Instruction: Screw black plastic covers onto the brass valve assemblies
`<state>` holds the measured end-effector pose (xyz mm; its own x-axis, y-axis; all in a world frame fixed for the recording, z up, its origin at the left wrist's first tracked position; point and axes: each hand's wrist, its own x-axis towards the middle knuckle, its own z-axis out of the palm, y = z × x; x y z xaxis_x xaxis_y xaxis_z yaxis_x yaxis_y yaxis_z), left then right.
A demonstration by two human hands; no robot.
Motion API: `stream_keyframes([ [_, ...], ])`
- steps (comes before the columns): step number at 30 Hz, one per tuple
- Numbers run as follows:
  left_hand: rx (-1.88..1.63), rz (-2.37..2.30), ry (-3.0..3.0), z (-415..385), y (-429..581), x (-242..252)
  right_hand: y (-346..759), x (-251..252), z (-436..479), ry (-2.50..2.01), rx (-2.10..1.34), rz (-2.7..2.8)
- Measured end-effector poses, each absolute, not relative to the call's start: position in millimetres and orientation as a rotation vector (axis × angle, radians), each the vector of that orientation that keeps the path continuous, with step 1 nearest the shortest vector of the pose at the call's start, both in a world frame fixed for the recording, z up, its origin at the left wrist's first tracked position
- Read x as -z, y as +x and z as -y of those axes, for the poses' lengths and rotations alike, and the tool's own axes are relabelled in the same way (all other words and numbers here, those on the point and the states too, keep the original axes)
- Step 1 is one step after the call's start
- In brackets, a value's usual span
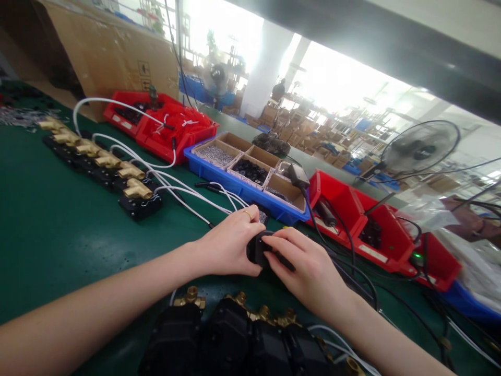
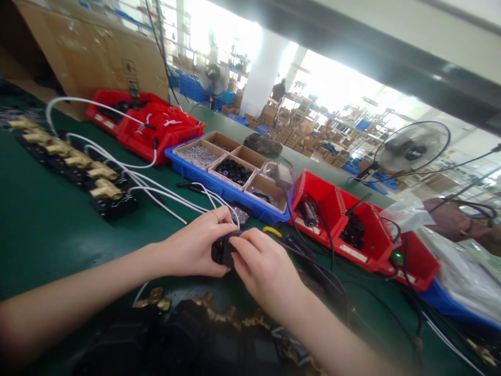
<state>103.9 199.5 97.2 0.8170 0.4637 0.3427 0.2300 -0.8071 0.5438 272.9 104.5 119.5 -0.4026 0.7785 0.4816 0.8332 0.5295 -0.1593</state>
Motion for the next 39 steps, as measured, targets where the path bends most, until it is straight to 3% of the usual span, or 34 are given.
stream_keyframes([
  [5,-0.648,-0.488,2.514,-199.0,104.7,-96.8,266.4,-125.7,-111.0,-1.292,0.045,2.216],
  [29,-0.648,-0.507,2.539,-197.4,106.0,-99.8,255.9,-110.2,-108.9,-1.386,0.354,2.224],
  [39,-0.644,-0.501,2.552,-196.7,106.4,-99.5,252.5,-116.3,-107.2,-1.468,0.243,2.219],
])
